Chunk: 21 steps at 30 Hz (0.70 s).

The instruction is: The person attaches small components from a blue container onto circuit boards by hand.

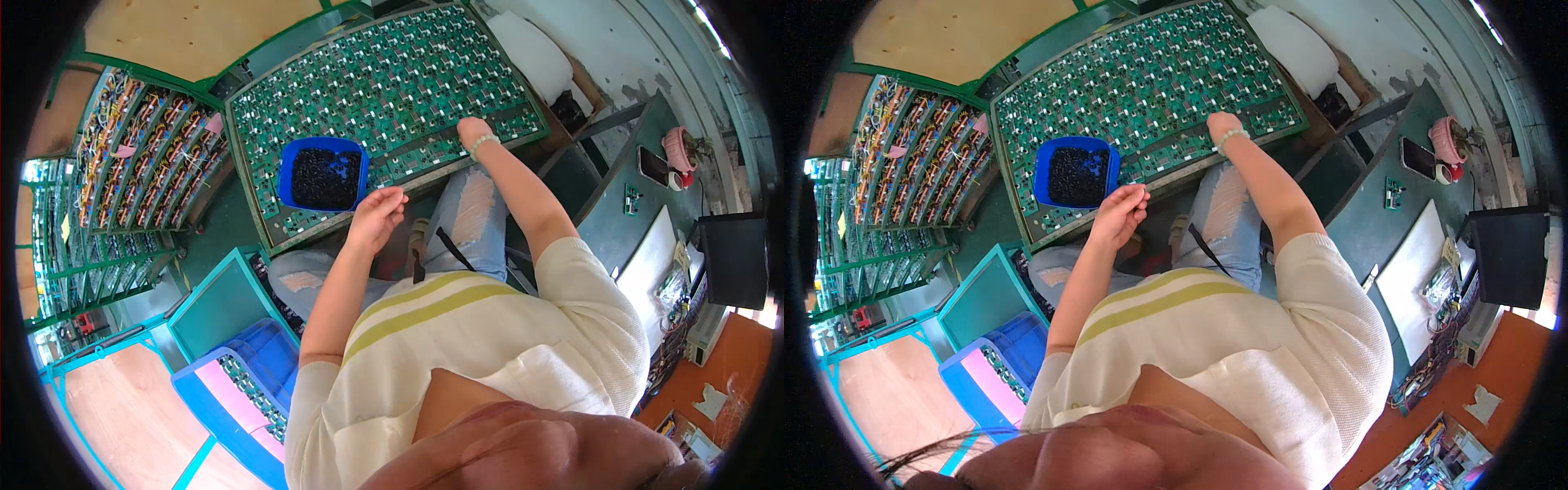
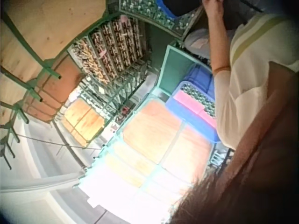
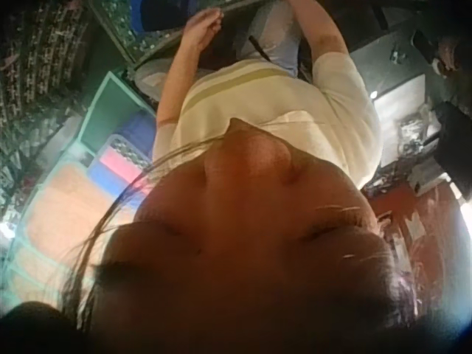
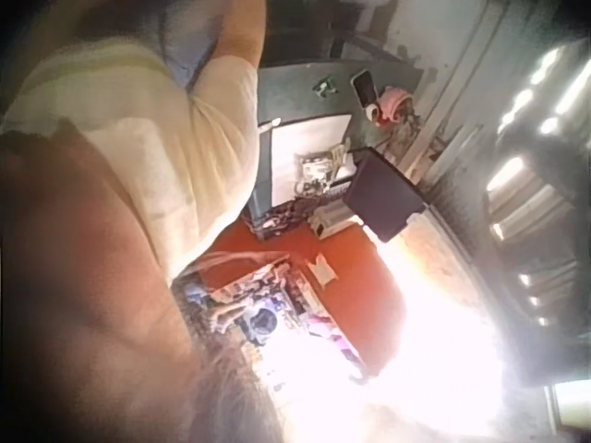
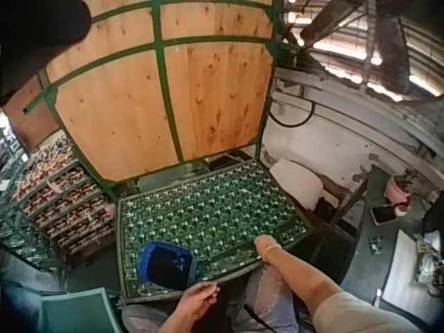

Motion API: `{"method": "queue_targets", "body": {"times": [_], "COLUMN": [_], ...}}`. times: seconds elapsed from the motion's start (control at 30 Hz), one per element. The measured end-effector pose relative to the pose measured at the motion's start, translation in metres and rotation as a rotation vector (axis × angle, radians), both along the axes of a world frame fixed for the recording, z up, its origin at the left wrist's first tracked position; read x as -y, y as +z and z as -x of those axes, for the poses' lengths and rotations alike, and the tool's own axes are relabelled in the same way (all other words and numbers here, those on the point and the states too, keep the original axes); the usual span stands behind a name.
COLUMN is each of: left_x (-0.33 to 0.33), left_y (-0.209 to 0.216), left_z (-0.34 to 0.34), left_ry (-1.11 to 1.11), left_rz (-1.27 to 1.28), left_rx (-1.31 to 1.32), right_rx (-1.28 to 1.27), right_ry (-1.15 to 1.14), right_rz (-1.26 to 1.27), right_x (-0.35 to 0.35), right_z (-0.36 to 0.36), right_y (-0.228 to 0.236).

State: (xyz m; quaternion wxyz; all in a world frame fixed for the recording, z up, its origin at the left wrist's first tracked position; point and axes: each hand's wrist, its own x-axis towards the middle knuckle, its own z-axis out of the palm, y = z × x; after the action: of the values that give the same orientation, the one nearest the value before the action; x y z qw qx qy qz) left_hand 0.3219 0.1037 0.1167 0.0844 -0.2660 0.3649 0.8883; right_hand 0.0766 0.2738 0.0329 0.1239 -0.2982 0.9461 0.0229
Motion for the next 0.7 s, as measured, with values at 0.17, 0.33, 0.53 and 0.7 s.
{"method": "queue_targets", "body": {"times": [0.17,0.33,0.53,0.7], "left_x": [-0.015,-0.028,-0.053,-0.057], "left_y": [-0.008,-0.033,-0.02,-0.007], "left_z": [0.03,0.068,0.106,0.136], "left_ry": [-0.032,0.064,0.085,0.056], "left_rz": [-0.1,-0.207,-0.328,-0.341], "left_rx": [0.055,0.063,0.084,0.045], "right_rx": [-0.036,0.59,0.745,0.699], "right_ry": [0.159,0.085,0.162,0.15], "right_rz": [0.014,0.616,0.872,0.841], "right_x": [-0.013,-0.001,-0.011,-0.022], "right_z": [0.001,-0.026,-0.029,-0.012], "right_y": [0.006,0.097,0.108,0.123]}}
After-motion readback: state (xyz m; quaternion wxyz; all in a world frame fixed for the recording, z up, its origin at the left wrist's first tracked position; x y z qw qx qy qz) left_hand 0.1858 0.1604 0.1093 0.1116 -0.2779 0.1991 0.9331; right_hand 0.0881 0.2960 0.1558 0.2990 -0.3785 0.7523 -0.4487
